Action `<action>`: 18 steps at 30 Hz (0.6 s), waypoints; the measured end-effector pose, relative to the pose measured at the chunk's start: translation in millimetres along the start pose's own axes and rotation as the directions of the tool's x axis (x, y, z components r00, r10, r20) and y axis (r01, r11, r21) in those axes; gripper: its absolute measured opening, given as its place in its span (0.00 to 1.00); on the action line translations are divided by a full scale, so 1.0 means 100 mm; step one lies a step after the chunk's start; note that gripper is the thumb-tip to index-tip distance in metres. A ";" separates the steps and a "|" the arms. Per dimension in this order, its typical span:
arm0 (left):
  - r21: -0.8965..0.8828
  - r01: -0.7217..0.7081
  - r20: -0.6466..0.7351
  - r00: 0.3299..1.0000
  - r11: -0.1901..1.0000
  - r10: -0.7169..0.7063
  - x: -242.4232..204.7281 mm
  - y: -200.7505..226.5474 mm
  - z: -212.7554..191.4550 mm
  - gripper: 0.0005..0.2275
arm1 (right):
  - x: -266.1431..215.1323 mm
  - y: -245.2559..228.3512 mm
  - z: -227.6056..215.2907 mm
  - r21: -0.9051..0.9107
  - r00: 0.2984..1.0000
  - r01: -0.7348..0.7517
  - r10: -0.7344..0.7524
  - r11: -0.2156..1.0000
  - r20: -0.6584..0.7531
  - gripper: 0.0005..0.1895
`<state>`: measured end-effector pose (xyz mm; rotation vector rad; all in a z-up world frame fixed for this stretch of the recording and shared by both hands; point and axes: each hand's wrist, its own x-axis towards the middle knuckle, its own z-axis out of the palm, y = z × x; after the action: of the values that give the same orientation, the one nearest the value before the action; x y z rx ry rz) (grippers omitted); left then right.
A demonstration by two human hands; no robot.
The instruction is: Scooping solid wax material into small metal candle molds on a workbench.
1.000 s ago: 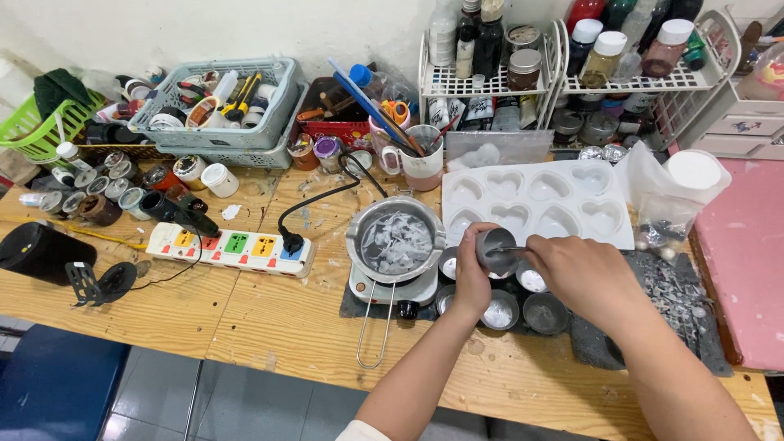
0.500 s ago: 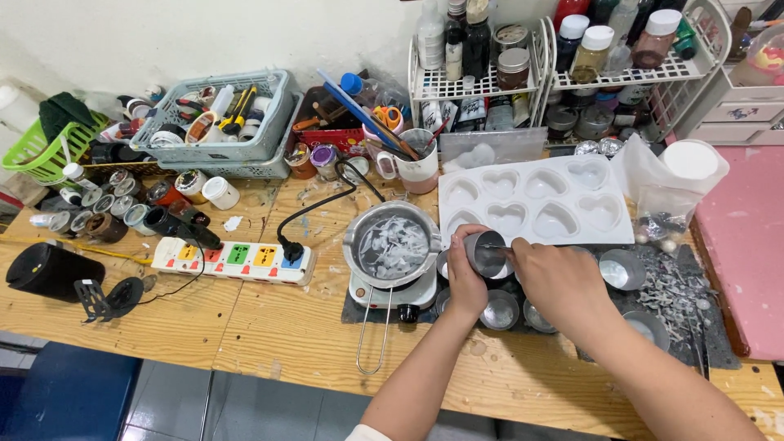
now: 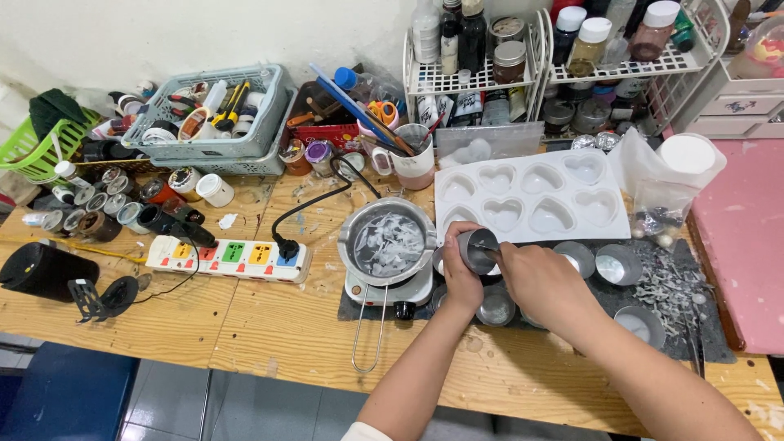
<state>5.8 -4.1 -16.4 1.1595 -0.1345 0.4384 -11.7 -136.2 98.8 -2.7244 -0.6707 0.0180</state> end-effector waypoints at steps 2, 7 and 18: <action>0.001 0.015 0.005 1.000 1.000 -0.015 -0.01 -0.02 0.01 0.22 | 0.00 -0.01 -0.02 0.040 1.000 -0.025 0.025 0.999 0.018 0.15; 0.018 -0.031 0.077 0.997 0.999 0.029 -0.02 0.01 0.01 0.22 | -0.02 0.10 0.06 0.209 1.000 -0.006 0.007 0.978 -0.005 0.15; 0.143 -0.133 0.198 0.975 0.981 0.103 -0.02 0.18 0.02 0.22 | -0.02 0.17 0.06 0.340 0.989 -0.059 0.009 0.939 0.147 0.18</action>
<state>-3.1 0.0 -0.7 1.3511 -0.3421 0.4486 -6.0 -149.7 87.8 -2.4111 -0.5947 0.3137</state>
